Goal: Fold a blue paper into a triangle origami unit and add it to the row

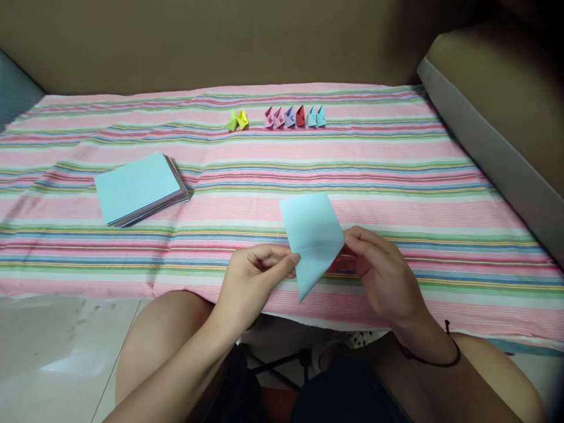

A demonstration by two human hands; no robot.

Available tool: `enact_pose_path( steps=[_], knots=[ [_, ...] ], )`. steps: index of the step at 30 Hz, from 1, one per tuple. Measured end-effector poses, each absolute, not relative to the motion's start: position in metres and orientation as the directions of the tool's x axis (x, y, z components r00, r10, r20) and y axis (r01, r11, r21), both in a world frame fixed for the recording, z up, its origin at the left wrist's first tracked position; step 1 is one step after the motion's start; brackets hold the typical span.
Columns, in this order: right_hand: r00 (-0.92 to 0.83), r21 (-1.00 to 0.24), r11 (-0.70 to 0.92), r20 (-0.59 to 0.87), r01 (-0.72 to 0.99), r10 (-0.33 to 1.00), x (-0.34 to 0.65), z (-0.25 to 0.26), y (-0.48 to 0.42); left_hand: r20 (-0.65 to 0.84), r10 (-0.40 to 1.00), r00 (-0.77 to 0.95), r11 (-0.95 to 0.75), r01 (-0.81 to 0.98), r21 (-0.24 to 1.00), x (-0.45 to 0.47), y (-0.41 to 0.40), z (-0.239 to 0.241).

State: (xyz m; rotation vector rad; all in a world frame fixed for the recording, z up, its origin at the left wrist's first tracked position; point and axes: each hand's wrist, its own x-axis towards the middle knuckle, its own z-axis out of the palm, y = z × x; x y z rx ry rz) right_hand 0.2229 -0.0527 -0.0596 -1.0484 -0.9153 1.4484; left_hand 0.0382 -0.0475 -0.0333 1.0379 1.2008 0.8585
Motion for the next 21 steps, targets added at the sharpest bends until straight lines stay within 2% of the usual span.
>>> enact_pose_path(
  steps=[5, 10, 13, 21],
  knots=[
    [-0.081, -0.937, -0.165, -0.147, -0.309, 0.986, 0.222, -0.059, -0.052, -0.31, 0.938, 0.155, 0.313, 0.008, 0.95, 0.04, -0.046, -0.033],
    [-0.178, -0.923, -0.274, -0.232, -0.269, 0.956, 0.209, -0.063, -0.056, -0.302, 0.941, 0.151, 0.301, 0.03, 0.953, 0.042, -0.047, -0.033],
    [-0.109, -0.92, -0.287, -0.267, -0.266, 0.957, 0.202, -0.066, -0.058, -0.289, 0.946, 0.15, 0.285, 0.043, 0.957, 0.044, -0.048, -0.033],
    [0.048, -0.943, -0.199, -0.219, -0.267, 0.975, 0.195, -0.07, -0.061, -0.303, 0.938, 0.166, 0.31, -0.017, 0.95, 0.048, -0.047, -0.035]
  ],
)
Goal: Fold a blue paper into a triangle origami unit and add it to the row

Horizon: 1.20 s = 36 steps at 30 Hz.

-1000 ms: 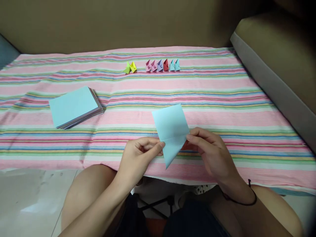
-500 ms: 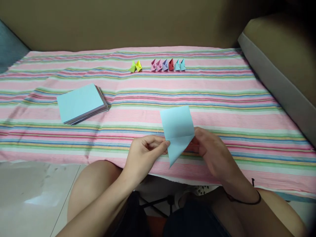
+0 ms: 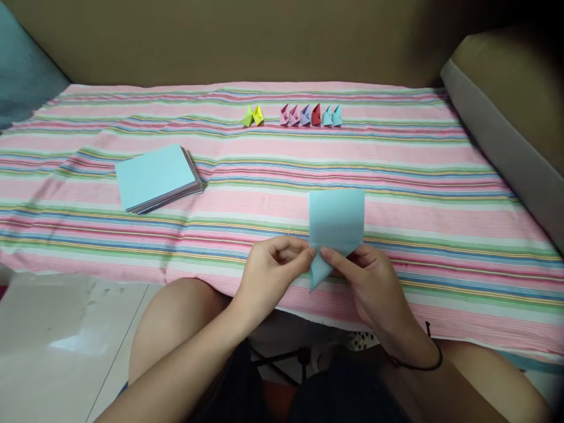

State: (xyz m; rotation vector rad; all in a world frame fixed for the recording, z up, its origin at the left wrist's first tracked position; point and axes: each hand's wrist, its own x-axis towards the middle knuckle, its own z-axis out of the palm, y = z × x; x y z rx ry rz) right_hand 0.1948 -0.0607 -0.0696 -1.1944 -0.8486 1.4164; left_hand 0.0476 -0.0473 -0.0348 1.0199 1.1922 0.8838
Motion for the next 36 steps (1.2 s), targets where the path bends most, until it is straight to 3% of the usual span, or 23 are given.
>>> enact_pose_path(
  steps=[6, 13, 21, 36],
  knots=[
    [0.191, -0.97, -0.113, -0.155, -0.215, 0.969, 0.194, -0.076, -0.06, -0.35, 0.887, 0.302, 0.381, -0.051, 0.923, 0.052, -0.05, -0.039],
    [0.318, -0.934, -0.043, -0.164, -0.355, 0.934, 0.185, -0.072, -0.059, -0.316, 0.937, 0.148, 0.334, -0.113, 0.936, 0.059, -0.055, -0.042],
    [0.386, -0.861, 0.027, -0.2, -0.508, 0.901, 0.166, -0.068, -0.057, -0.151, 0.989, 0.009, 0.149, -0.209, 0.966, 0.077, -0.056, -0.046],
    [0.368, -0.812, 0.096, -0.152, -0.576, 0.917, 0.169, -0.063, -0.051, -0.234, 0.972, -0.038, 0.197, -0.42, 0.886, 0.079, -0.051, -0.047]
  ],
)
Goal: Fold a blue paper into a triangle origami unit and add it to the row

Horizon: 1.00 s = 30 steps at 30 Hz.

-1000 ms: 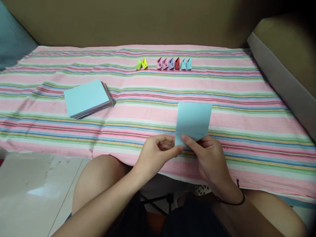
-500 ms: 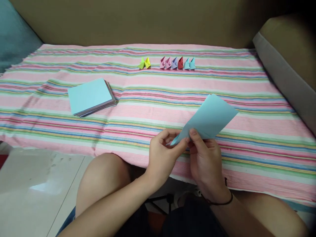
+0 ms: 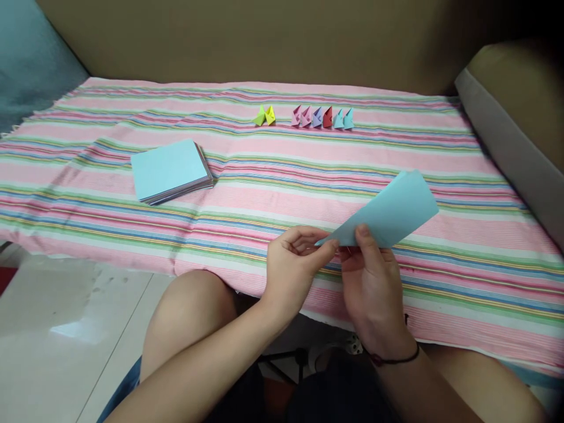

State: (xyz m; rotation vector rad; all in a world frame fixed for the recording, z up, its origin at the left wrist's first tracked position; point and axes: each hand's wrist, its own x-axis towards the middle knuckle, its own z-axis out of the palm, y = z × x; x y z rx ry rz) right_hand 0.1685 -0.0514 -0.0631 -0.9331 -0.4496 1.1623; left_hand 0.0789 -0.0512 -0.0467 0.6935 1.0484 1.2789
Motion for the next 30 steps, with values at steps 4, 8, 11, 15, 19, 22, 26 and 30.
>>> enact_pose_path(
  steps=[4, 8, 11, 15, 19, 22, 26, 30],
  knots=[
    [0.359, -0.826, 0.102, -0.127, -0.555, 0.925, 0.168, -0.062, -0.051, -0.202, 0.978, -0.06, 0.157, -0.426, 0.891, 0.077, -0.051, -0.045],
    [0.372, -0.846, 0.128, -0.089, -0.518, 0.924, 0.171, -0.061, -0.049, -0.178, 0.984, -0.021, 0.153, -0.423, 0.893, 0.075, -0.05, -0.042],
    [0.403, -0.827, 0.158, -0.089, -0.539, 0.911, 0.174, -0.062, -0.046, -0.177, 0.984, 0.015, 0.167, -0.419, 0.892, 0.075, -0.05, -0.042],
    [0.401, -0.81, 0.171, -0.084, -0.56, 0.912, 0.176, -0.064, -0.043, -0.15, 0.989, -0.014, 0.134, -0.381, 0.915, 0.075, -0.051, -0.042],
    [0.341, -0.814, 0.147, -0.066, -0.562, 0.938, 0.176, -0.065, -0.044, -0.001, 0.999, -0.033, -0.008, -0.285, 0.958, 0.075, -0.055, -0.04],
    [0.239, -0.796, 0.148, 0.005, -0.587, 0.971, 0.175, -0.065, -0.048, 0.176, 0.984, 0.016, -0.172, -0.138, 0.975, 0.073, -0.058, -0.037],
    [0.178, -0.757, 0.15, 0.045, -0.636, 0.983, 0.172, -0.066, -0.053, 0.365, 0.929, 0.064, -0.363, -0.042, 0.931, 0.068, -0.059, -0.033],
    [0.166, -0.686, 0.164, 0.063, -0.709, 0.984, 0.17, -0.065, -0.056, 0.49, 0.867, 0.091, -0.489, -0.036, 0.872, 0.062, -0.059, -0.027]
  ],
)
